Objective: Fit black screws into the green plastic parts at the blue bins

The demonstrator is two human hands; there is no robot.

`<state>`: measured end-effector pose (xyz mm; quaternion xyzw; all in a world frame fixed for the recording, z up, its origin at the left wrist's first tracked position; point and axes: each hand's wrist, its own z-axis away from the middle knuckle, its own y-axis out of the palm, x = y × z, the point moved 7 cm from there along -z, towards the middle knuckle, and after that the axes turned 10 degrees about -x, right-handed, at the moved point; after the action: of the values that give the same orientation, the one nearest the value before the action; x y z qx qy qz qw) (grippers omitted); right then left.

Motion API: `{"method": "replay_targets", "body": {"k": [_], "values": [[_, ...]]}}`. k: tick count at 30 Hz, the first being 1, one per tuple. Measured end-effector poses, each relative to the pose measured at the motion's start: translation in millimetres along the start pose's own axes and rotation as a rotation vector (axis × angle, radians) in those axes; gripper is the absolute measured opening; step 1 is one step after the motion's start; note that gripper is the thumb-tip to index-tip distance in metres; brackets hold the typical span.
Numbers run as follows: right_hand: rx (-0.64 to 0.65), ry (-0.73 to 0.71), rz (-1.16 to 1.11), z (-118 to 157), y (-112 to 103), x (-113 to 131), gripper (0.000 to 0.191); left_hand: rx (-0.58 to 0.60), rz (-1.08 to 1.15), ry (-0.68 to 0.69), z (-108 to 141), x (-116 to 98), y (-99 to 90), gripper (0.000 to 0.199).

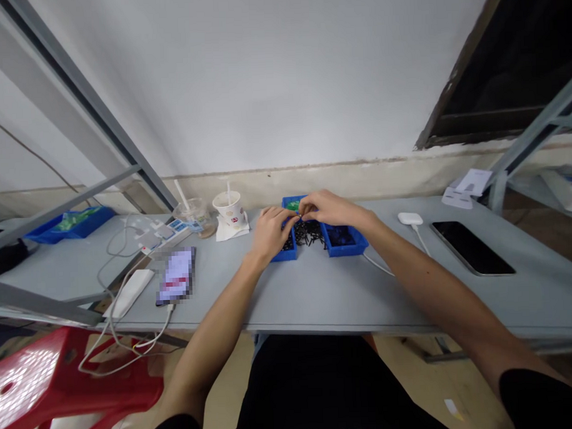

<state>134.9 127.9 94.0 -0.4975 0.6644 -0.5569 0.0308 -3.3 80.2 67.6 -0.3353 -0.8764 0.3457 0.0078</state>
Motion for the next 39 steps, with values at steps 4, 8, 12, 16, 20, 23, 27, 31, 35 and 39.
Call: {"method": "replay_targets", "body": {"k": [4,8,12,16,20,23,27,31,35,39], "values": [[0.02,-0.067,0.161,7.2,-6.1,9.9,0.016,-0.068,0.021,-0.008,0.3,-1.9,-3.2,0.023],[0.047,-0.097,0.176,14.1,-11.3,16.6,0.019,-0.056,0.043,0.012,2.8,-7.6,0.2,0.025],[0.056,-0.125,0.243,15.8,-13.0,21.9,0.022,-0.038,0.045,0.051,5.4,-12.9,4.2,0.027],[0.054,-0.118,0.245,14.3,-8.8,17.5,0.022,-0.021,0.031,0.063,5.9,-11.9,6.5,0.028],[0.027,-0.139,0.237,14.2,-6.2,13.2,0.019,0.012,0.009,0.078,6.0,-10.9,9.9,0.03],[0.018,-0.146,0.236,15.3,-8.1,14.7,0.02,0.026,0.007,0.082,6.2,-11.4,11.2,0.032],[0.003,-0.145,0.171,17.0,-15.9,22.2,0.018,-0.012,0.013,0.073,6.2,-12.2,7.9,0.034],[-0.008,-0.143,0.145,18.2,-20.8,26.0,0.017,-0.044,0.038,0.078,7.4,-14.4,6.4,0.036],[-0.016,-0.183,0.198,19.8,-20.9,28.0,0.016,-0.021,0.064,0.088,8.7,-16.4,9.3,0.036],[-0.027,-0.205,0.278,21.7,-21.5,29.7,0.014,-0.013,0.099,0.107,8.6,-18.4,9.6,0.033]]}}
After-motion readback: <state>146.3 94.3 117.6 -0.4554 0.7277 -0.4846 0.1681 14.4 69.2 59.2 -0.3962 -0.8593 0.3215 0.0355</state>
